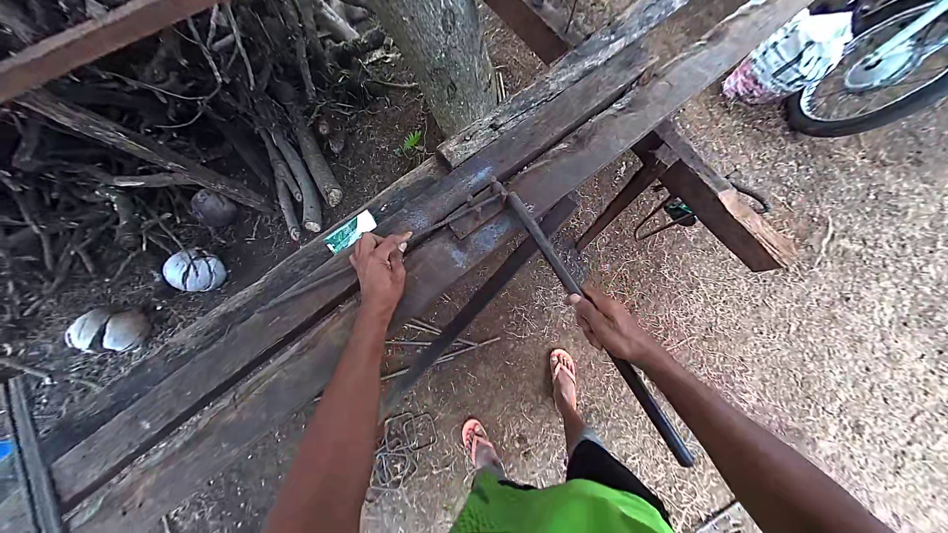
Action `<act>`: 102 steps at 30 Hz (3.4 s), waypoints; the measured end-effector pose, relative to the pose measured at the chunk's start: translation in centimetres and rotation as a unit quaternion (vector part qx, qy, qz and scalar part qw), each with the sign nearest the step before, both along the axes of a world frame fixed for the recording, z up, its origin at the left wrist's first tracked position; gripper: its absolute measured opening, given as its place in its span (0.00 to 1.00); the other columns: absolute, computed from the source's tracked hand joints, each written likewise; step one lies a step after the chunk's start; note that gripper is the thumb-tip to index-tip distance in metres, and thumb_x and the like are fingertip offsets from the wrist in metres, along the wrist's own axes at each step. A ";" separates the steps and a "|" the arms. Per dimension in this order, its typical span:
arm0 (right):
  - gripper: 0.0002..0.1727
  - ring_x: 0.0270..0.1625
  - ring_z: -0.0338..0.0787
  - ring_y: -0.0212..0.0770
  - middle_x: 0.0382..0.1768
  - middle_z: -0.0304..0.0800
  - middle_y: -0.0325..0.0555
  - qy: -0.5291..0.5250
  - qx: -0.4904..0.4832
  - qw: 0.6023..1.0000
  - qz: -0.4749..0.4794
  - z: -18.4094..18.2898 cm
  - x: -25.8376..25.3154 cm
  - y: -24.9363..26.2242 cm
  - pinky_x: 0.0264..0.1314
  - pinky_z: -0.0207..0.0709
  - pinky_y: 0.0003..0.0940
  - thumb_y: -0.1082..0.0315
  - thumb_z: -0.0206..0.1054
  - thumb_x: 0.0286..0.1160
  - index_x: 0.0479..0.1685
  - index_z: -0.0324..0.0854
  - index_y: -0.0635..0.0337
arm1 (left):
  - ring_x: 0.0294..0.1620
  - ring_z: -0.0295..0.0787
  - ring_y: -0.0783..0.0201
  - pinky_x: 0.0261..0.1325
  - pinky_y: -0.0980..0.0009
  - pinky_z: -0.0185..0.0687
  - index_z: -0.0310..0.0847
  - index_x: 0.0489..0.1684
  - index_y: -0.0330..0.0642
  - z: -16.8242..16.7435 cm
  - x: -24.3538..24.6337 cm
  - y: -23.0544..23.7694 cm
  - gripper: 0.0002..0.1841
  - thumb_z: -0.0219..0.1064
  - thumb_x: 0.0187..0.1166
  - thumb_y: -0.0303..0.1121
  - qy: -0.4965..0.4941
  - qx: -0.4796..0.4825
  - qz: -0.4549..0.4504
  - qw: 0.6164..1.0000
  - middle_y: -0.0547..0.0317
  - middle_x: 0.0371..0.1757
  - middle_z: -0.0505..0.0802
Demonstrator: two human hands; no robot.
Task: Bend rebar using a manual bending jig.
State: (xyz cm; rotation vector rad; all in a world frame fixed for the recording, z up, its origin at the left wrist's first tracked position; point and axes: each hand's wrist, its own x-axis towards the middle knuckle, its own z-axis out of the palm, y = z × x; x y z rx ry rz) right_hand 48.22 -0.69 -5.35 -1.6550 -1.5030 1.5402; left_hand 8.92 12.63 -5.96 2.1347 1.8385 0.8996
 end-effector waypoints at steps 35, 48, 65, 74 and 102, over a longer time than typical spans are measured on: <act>0.25 0.14 0.68 0.36 0.18 0.66 0.37 0.109 -0.013 0.973 -0.204 -3.8 -9.5 -6.9 0.17 0.70 0.35 0.47 0.43 0.94 0.55 0.75 0.59 | 0.59 0.79 0.43 0.67 0.39 0.64 0.92 0.61 0.54 0.1 0.1 0.1 0.16 0.57 0.89 0.36 -0.008 0.003 -0.015 1.000 0.44 0.49 0.86; 0.27 0.21 0.77 0.37 0.23 0.74 0.39 -0.064 0.025 0.993 -0.093 -2.7 1.2 -7.3 0.28 0.75 0.40 0.41 0.46 0.91 0.56 0.77 0.54 | 0.64 0.80 0.39 0.70 0.36 0.67 0.89 0.63 0.49 0.3 0.2 -0.1 0.16 0.56 0.90 0.36 0.025 -0.001 -0.015 1.000 0.39 0.56 0.87; 0.24 0.21 0.76 0.38 0.22 0.76 0.41 -0.121 0.025 0.992 -0.006 1.8 16.6 -2.5 0.25 0.72 0.43 0.46 0.66 0.77 0.52 0.80 0.59 | 0.70 0.81 0.37 0.74 0.40 0.75 0.81 0.72 0.39 12.4 8.9 -1.0 0.20 0.48 0.94 0.35 0.085 0.042 0.091 0.991 0.36 0.66 0.85; 0.27 0.48 0.88 0.29 0.57 0.89 0.46 -0.019 0.232 0.972 -0.041 11.1 4.3 8.8 0.49 0.82 0.27 0.55 0.59 0.87 0.77 0.69 0.63 | 0.45 0.95 0.59 0.50 0.58 0.94 0.63 0.77 0.45 15.6 19.7 -1.3 0.18 0.42 0.97 0.41 -0.428 -0.025 0.035 0.903 0.54 0.51 0.92; 0.16 0.39 0.87 0.69 0.32 0.84 0.64 -0.279 0.299 0.869 0.279 11.4 11.9 28.5 0.47 0.76 0.73 0.60 0.67 0.85 0.56 0.78 0.66 | 0.49 0.96 0.59 0.58 0.59 0.91 0.82 0.63 0.32 5.7 17.4 -10.7 0.13 0.56 0.90 0.27 -0.433 -0.134 0.343 0.823 0.47 0.51 0.95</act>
